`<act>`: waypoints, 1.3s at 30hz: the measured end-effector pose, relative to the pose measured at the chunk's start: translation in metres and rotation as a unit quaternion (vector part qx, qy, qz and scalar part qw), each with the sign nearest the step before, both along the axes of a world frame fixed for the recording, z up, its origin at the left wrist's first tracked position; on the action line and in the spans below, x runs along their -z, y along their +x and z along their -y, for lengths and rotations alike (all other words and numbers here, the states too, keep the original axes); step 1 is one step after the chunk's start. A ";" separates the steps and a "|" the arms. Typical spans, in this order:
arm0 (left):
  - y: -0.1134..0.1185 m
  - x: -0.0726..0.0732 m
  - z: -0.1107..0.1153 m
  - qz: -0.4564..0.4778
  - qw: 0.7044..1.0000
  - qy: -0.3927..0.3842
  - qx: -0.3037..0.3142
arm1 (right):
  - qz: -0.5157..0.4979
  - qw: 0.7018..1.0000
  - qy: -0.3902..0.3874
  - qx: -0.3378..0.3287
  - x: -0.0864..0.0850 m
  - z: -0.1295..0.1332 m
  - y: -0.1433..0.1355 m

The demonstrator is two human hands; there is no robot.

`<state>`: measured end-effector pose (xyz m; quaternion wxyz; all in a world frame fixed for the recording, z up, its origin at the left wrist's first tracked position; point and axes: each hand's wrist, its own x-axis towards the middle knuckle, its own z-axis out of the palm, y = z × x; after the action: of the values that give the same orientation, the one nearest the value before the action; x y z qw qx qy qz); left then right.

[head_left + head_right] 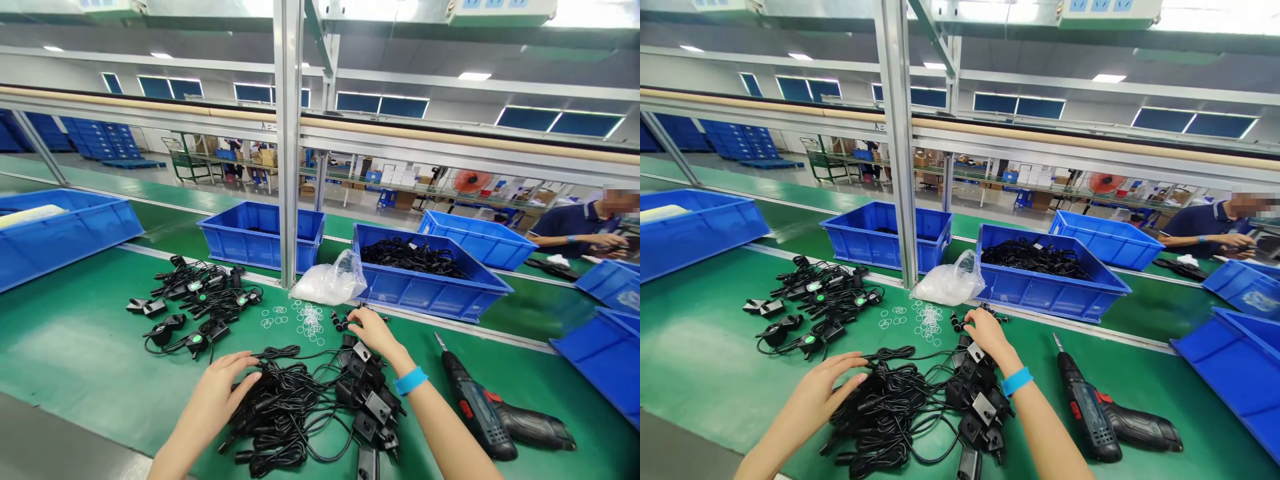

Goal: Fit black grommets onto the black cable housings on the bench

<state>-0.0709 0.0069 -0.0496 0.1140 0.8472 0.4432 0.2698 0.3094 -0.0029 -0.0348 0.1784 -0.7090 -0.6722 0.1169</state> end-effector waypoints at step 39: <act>-0.023 0.014 -0.046 -0.048 0.974 0.041 -0.217 | -0.509 0.848 0.100 0.111 -0.018 0.159 -0.058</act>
<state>-0.0937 0.0533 -0.0637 -0.0037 0.7469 0.6099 0.2649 0.2511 -0.1620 -0.0169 0.5775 -0.5979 -0.4121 0.3732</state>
